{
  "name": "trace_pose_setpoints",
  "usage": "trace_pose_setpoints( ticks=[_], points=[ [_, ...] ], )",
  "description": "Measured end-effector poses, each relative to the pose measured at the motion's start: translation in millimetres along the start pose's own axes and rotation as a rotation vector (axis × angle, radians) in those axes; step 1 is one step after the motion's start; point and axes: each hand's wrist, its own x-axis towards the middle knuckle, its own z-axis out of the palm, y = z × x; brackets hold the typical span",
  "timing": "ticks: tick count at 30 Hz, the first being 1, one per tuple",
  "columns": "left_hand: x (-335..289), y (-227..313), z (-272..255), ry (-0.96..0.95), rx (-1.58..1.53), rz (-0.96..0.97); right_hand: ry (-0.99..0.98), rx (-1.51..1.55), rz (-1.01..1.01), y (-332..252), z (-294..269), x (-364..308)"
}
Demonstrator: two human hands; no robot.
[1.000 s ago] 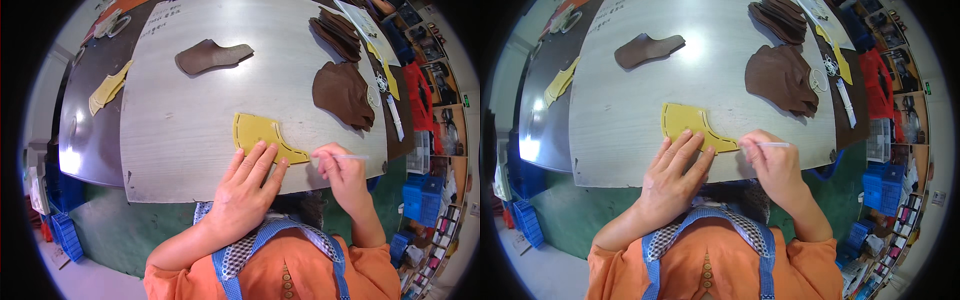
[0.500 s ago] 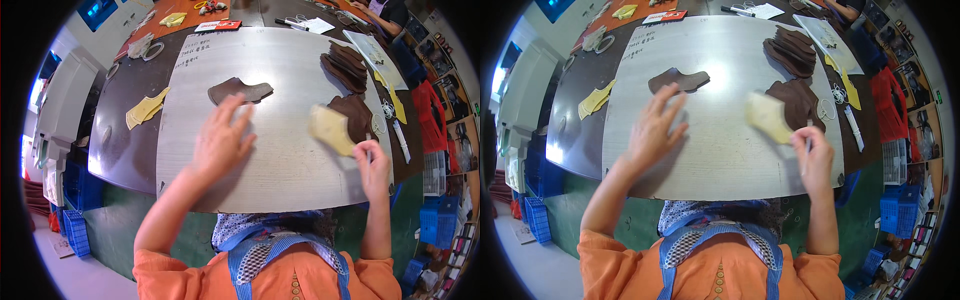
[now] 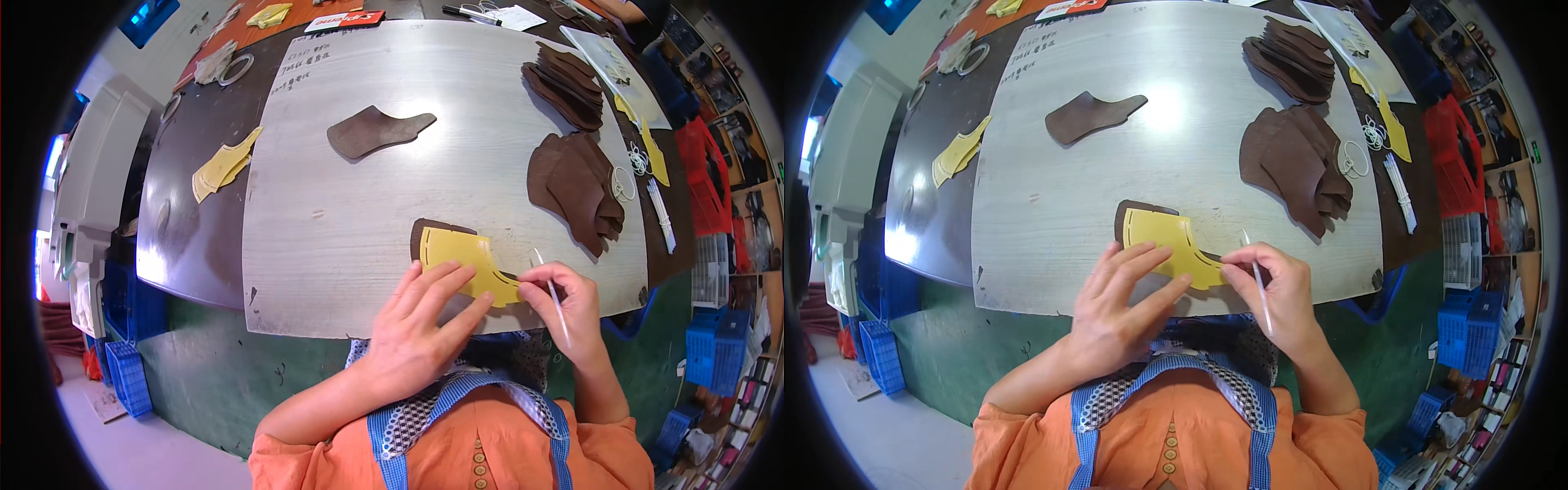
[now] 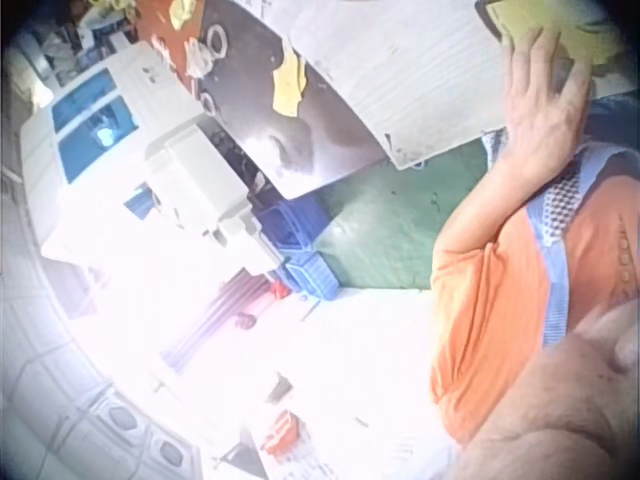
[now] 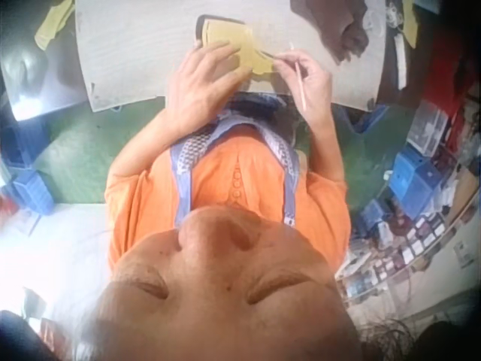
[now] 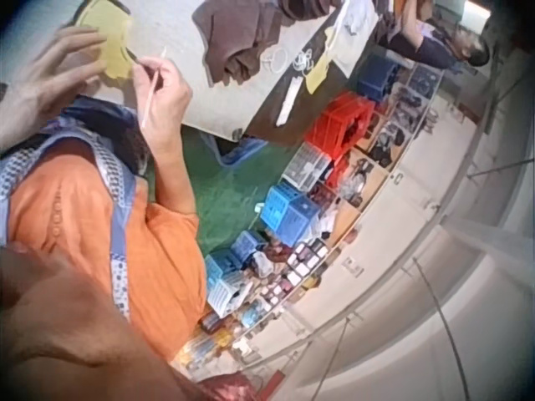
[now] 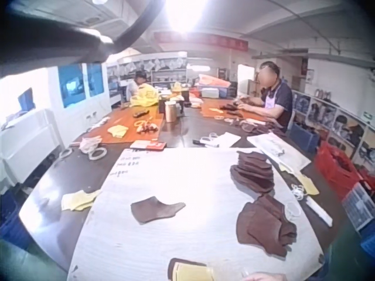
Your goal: Tracing shoe upper patterns onto leather pieces using a marking pen.
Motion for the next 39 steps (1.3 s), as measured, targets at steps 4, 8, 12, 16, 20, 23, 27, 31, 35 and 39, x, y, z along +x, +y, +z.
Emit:
trace_pose_setpoints(
  ticks=[4, 8, 12, 16, 20, 23, 27, 31, 35, 39],
  points=[
    [3, 5, 13, -0.054, -0.01, -0.067, 0.047, -0.177, -0.1, 4, 12, 6],
    [2, 5, 12, -0.065, -0.029, -0.103, 0.023, -0.462, -0.324, 1, 14, 10],
    [0, 6, 14, -0.077, -0.013, -0.108, 0.128, -0.287, -0.35, -10, 12, 18],
    [0, 6, 14, -0.076, 0.004, -0.11, 0.156, -0.037, -0.222, -7, 12, 33],
    [-1, 5, 15, -0.083, 0.048, -0.107, 0.002, 0.074, -0.149, -5, 19, 36],
    [-3, 7, 15, -0.093, 0.068, -0.108, -0.002, 0.074, -0.156, -1, 23, 31],
    [-5, 8, 16, -0.084, 0.079, -0.106, 0.03, 0.061, -0.196, 3, 24, 29],
    [-7, 10, 17, -0.084, 0.087, -0.116, 0.025, 0.028, -0.224, 6, 25, 29],
    [-6, 9, 18, -0.088, 0.068, -0.128, 0.032, 0.052, -0.223, 5, 26, 32],
    [-6, 10, 15, -0.099, 0.063, -0.123, -0.003, -0.034, -0.277, -4, 21, 43]
  ],
)
